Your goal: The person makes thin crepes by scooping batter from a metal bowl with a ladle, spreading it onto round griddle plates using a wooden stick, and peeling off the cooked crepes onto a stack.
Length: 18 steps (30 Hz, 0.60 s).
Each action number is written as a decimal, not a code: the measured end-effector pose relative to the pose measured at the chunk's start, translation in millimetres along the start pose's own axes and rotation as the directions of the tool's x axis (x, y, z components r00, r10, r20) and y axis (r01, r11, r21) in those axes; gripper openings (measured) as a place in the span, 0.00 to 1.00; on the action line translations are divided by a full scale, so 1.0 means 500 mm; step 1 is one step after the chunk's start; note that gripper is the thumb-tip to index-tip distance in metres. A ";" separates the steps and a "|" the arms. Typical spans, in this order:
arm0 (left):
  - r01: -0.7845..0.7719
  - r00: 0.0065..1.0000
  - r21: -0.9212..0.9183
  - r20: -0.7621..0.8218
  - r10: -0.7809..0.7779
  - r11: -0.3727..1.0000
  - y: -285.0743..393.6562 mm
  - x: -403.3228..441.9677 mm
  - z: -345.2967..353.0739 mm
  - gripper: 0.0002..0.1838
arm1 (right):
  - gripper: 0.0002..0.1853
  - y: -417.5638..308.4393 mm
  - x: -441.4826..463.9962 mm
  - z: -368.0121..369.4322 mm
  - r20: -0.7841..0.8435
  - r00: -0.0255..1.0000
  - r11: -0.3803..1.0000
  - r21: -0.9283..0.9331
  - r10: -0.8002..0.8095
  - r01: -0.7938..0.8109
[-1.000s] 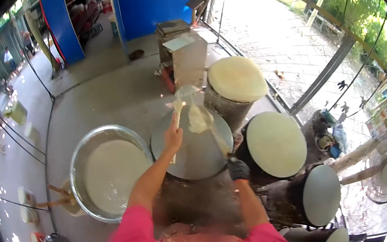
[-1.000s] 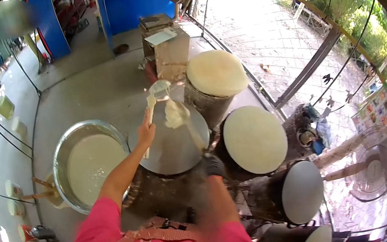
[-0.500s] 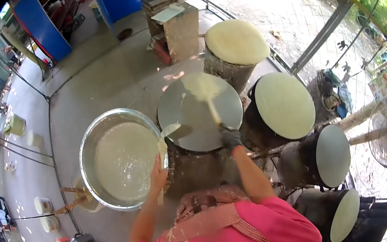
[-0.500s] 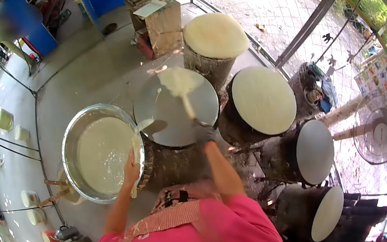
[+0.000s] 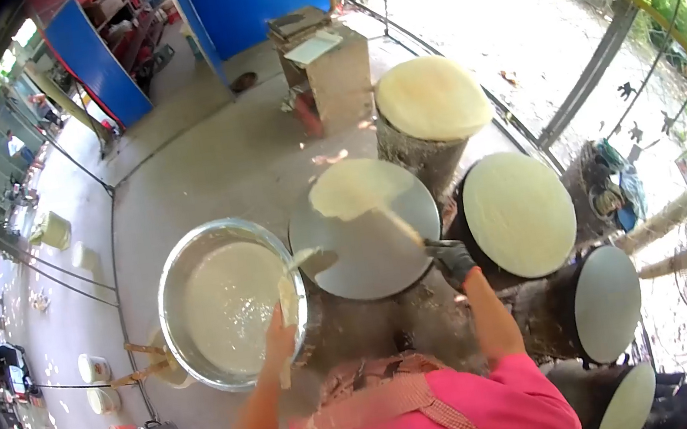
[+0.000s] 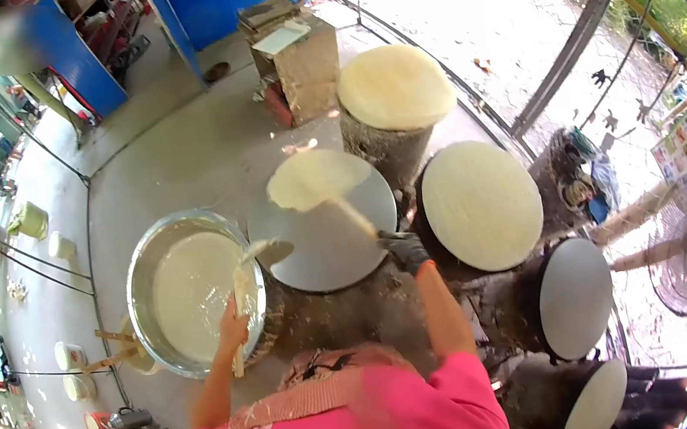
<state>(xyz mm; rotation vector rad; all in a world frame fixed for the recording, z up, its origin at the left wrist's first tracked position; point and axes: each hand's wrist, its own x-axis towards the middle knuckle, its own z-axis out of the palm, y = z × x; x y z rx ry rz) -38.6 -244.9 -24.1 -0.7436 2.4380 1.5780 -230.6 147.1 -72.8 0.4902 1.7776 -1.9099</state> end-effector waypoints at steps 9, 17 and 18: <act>0.200 0.980 -0.737 0.160 -0.120 0.646 0.090 -0.068 -0.015 0.38 | 0.16 -0.026 0.070 -0.047 0.291 0.954 0.963 -0.232 -0.067 0.139; 0.401 0.888 -0.908 0.417 0.192 0.117 0.014 -0.100 0.012 0.19 | 0.18 -0.042 0.092 0.007 0.319 0.943 0.975 -0.222 0.098 -0.026; 0.499 0.807 -0.866 0.483 0.339 0.047 -0.016 -0.103 0.024 0.09 | 0.17 -0.077 0.068 0.003 0.346 0.928 0.965 -0.256 0.139 -0.049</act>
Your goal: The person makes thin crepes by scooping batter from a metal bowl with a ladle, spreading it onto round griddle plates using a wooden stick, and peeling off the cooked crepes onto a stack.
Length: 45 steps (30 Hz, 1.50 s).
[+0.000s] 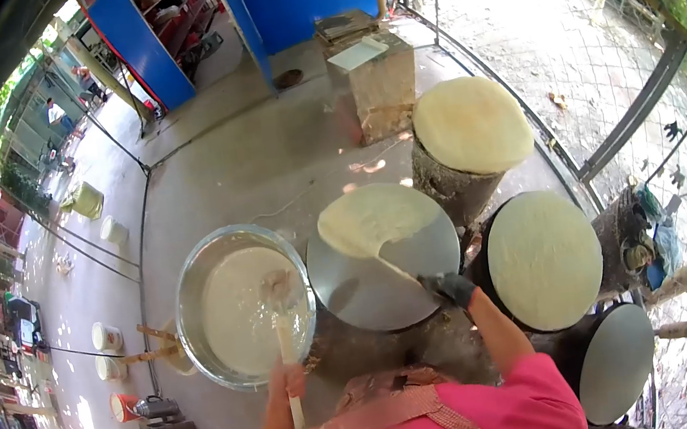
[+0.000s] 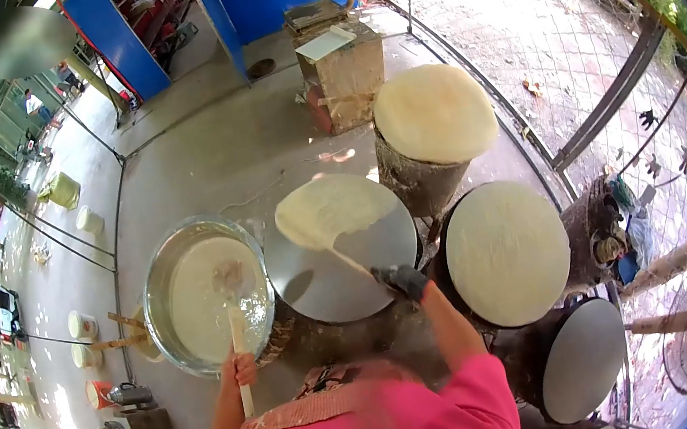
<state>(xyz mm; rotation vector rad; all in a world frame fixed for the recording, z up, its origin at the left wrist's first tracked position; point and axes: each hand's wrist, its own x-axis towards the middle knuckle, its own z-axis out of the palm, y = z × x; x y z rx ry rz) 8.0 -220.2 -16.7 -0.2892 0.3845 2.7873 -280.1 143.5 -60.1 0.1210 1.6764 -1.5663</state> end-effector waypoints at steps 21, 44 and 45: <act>0.047 0.904 -0.321 -0.389 -0.176 0.946 -0.141 -0.136 0.018 0.15 | 0.10 -0.096 0.076 -0.031 0.094 0.984 0.985 -0.098 0.149 -0.139; -0.196 0.827 -0.390 -0.559 -0.062 0.900 -0.185 -0.176 0.033 0.15 | 0.16 -0.048 0.055 -0.135 0.180 0.980 0.964 -0.264 0.083 -0.033; -0.204 0.829 -0.393 -0.556 -0.055 0.896 -0.182 -0.174 0.036 0.15 | 0.16 -0.028 0.065 -0.136 0.283 0.951 0.982 -0.173 0.125 -0.078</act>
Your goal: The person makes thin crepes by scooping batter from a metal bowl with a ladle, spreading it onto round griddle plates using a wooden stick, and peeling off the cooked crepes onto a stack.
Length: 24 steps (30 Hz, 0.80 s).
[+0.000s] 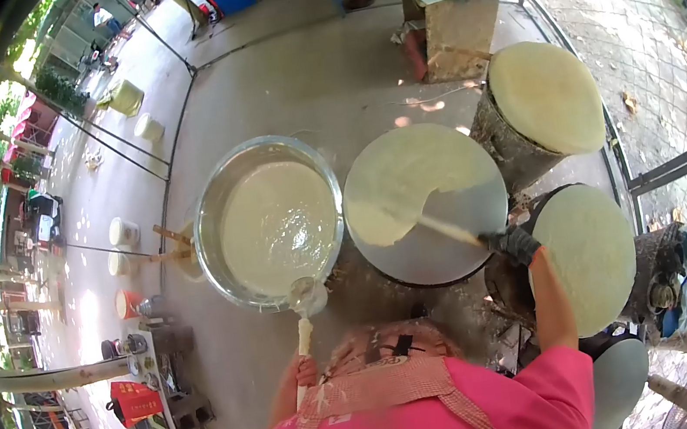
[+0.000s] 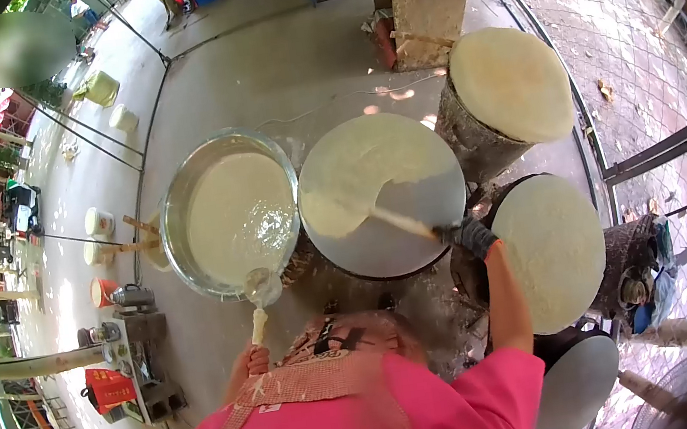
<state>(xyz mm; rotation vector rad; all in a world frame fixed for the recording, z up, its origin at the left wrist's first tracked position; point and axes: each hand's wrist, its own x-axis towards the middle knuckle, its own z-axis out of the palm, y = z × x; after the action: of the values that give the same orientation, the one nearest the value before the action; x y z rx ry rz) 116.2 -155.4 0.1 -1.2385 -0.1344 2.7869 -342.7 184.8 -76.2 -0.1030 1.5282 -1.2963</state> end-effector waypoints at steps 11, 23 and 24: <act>-0.020 1.000 -0.093 0.010 0.021 0.995 -0.029 -0.046 -0.015 0.16 | 0.08 -0.150 0.115 0.053 -0.040 0.999 0.768 -0.640 0.003 -0.028; -0.012 1.000 -0.084 -0.027 0.010 0.996 -0.030 -0.106 -0.087 0.11 | 0.07 -0.176 0.106 0.071 -0.105 0.994 0.723 -0.689 -0.030 -0.051; 0.001 1.000 -0.053 -0.019 -0.002 0.999 -0.014 -0.112 -0.095 0.11 | 0.07 -0.159 0.078 0.059 -0.107 0.993 0.691 -0.722 -0.053 -0.041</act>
<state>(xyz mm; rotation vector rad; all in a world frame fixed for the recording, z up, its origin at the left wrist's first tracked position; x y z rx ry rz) 189.2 -152.8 10.6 -1.2762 -0.2094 2.7869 -379.3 108.5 -36.9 -0.5490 2.0786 -0.6265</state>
